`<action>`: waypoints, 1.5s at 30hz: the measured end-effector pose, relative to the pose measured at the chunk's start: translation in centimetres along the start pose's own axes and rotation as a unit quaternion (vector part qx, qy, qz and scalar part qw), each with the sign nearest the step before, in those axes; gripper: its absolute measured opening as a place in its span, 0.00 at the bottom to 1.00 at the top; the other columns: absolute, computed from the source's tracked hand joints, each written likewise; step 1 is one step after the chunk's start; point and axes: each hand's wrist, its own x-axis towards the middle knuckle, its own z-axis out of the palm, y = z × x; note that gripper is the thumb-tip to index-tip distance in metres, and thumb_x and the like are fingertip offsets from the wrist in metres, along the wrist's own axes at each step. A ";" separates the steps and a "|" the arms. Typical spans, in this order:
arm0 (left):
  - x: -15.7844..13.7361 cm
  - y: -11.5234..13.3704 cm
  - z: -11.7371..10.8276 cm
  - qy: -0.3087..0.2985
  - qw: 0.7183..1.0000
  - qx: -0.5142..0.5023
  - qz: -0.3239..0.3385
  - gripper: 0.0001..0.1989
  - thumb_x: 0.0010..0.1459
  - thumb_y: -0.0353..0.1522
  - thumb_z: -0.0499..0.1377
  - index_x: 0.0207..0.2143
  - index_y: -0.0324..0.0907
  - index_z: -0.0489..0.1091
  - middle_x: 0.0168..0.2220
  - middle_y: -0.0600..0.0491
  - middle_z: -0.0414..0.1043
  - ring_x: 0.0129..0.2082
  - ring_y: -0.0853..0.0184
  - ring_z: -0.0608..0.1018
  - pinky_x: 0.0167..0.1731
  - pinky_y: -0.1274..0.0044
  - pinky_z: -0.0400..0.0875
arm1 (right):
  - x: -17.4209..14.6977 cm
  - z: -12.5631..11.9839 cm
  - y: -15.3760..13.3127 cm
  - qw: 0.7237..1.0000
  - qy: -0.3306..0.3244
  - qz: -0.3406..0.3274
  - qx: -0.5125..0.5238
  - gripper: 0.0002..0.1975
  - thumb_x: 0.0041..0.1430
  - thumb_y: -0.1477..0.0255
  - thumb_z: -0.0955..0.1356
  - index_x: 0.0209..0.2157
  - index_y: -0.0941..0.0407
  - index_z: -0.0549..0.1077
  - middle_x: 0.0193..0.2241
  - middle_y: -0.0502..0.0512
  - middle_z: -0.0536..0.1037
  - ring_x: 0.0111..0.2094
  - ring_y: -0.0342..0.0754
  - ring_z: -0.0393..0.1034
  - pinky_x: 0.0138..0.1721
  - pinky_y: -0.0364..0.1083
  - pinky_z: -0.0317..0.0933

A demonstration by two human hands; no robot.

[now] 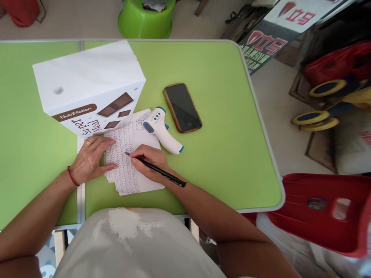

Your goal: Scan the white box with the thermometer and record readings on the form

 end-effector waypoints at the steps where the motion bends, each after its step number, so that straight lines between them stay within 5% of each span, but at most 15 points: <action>1: 0.0 0.0 0.0 -0.002 1.000 -0.001 -0.002 0.29 0.59 0.47 0.60 0.56 0.38 0.62 0.49 0.41 0.71 0.49 0.53 0.72 0.50 0.61 0.68 | 0.0 0.0 0.0 1.000 0.000 0.015 0.002 0.04 0.58 0.74 0.67 0.29 0.55 0.72 0.23 0.49 0.75 0.24 0.40 0.68 0.26 0.40 0.63; 11: 0.0 0.0 0.0 0.006 1.000 0.008 0.010 0.29 0.60 0.47 0.60 0.55 0.37 0.62 0.49 0.41 0.71 0.48 0.53 0.72 0.48 0.62 0.68 | -0.3 0.1 0.4 0.996 0.016 0.084 -0.038 0.20 0.66 0.63 0.62 0.21 0.55 0.68 0.16 0.47 0.68 0.19 0.39 0.61 0.22 0.41 0.55; 24: 0.1 0.0 0.0 0.011 1.000 0.010 0.017 0.29 0.60 0.46 0.60 0.55 0.36 0.62 0.48 0.40 0.71 0.48 0.53 0.72 0.49 0.61 0.68 | -0.2 0.1 0.3 0.996 -0.026 0.035 -0.073 0.18 0.65 0.68 0.62 0.21 0.55 0.62 0.17 0.46 0.63 0.19 0.39 0.58 0.23 0.42 0.52; 45: 0.1 -0.1 0.1 0.008 1.000 0.006 0.012 0.29 0.60 0.47 0.60 0.55 0.37 0.62 0.49 0.41 0.71 0.48 0.53 0.72 0.50 0.61 0.68 | 0.0 -0.1 0.4 0.992 -0.038 0.091 -0.077 0.19 0.64 0.66 0.61 0.19 0.54 0.62 0.16 0.48 0.66 0.19 0.41 0.61 0.24 0.42 0.55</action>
